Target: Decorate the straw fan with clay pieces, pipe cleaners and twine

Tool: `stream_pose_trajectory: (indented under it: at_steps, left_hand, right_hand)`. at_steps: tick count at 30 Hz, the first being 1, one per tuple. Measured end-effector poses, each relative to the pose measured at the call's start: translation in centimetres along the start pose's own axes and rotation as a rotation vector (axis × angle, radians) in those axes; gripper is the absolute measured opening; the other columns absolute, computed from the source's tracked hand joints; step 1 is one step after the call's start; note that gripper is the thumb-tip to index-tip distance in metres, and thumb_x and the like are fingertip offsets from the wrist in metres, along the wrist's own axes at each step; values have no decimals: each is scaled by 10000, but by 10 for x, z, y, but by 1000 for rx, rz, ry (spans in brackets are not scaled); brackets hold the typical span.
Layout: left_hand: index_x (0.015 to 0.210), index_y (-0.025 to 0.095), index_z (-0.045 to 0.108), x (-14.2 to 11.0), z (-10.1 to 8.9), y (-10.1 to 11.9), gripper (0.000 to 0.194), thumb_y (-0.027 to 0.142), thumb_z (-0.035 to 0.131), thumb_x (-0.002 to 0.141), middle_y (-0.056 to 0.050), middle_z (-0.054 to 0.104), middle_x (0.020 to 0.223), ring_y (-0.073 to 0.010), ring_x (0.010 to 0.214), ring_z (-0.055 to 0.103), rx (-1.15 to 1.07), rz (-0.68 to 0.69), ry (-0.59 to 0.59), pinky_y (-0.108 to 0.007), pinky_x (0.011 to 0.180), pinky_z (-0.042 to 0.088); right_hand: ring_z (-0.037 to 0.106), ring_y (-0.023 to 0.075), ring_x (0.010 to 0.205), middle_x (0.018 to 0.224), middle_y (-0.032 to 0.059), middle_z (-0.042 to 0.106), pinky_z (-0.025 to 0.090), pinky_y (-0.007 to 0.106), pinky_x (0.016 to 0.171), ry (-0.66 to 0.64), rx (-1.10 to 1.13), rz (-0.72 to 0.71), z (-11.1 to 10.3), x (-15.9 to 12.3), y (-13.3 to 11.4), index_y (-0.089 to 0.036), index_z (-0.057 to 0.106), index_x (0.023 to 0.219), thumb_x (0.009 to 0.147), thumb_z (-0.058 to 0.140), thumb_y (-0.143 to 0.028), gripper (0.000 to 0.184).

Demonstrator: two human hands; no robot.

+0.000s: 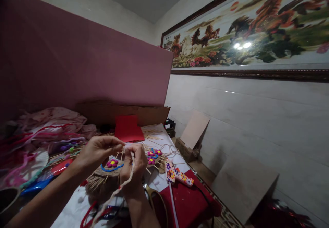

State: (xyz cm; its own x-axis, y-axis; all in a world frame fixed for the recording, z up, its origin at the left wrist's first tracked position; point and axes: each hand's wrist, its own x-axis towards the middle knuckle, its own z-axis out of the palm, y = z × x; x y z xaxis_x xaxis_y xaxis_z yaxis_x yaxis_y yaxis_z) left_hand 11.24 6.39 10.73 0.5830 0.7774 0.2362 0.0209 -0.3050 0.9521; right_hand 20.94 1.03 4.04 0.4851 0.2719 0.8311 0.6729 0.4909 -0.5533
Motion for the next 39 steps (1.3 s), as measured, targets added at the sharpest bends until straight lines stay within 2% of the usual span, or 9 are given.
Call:
stream_pose_trajectory:
  at_steps: [8,11,14,18,21,25,32,35,39]
  left_hand:
    - [582,161,612,-1,-7,6,86,226,594,635,10,569,531,-106,498,475,325,99,-40,-214,481,348]
    - [544,163,540,-3,-2,7,124,247,609,604,35,505,477,-84,436,421,110,29,-21,-201,432,306]
    - [557,164,510,-4,6,0,185,283,650,580,57,469,430,-47,339,317,-183,-120,-15,-181,361,209]
    - [553,161,507,-1,17,-14,235,295,700,545,65,460,406,-33,302,284,-347,-211,92,-171,341,163]
    - [546,156,546,3,18,-17,211,295,704,538,50,487,420,-58,337,362,-302,-128,129,-184,360,251]
    - [587,151,631,3,10,-12,122,264,656,625,-4,579,510,-117,479,499,-26,106,38,-223,485,379]
    - [638,200,683,-3,-7,-4,119,194,589,711,-39,643,658,-158,631,547,464,371,32,-237,583,378]
    - [625,187,660,-3,-8,2,108,193,587,703,-29,624,612,-150,590,529,445,322,-24,-229,549,367]
    - [612,160,615,-5,-5,8,114,236,586,692,-4,575,553,-114,501,482,188,178,-82,-206,473,354]
  right_hand:
    - [508,121,645,707,-10,515,404,245,588,-46,20,-32,0,-1,0,-187,504,764,861,457,-196,108]
    - [522,125,683,743,-2,522,431,257,610,-25,56,-88,0,-2,-1,-193,515,803,853,469,-153,79]
    - [531,129,710,773,8,534,453,277,637,0,54,-211,1,-2,2,-205,535,839,831,487,-87,128]
    - [541,144,714,785,28,553,463,288,613,44,-21,-330,4,-4,6,-213,558,873,816,488,-59,179]
    - [538,142,704,774,25,554,458,287,619,64,-30,-290,5,-4,6,-203,537,852,824,481,-78,140]
    - [512,134,683,739,8,521,433,277,622,30,-37,-137,1,-3,4,-192,497,796,854,453,-130,96]
    - [503,137,690,742,10,525,418,274,627,-63,-17,-191,-3,0,5,-193,504,801,852,434,-102,125]
    - [508,137,685,744,7,519,423,274,621,-45,10,-164,-2,0,5,-195,502,814,849,454,-135,85]
    - [527,139,698,751,5,523,440,282,631,-19,51,-122,-3,1,3,-197,501,795,842,480,-156,66]
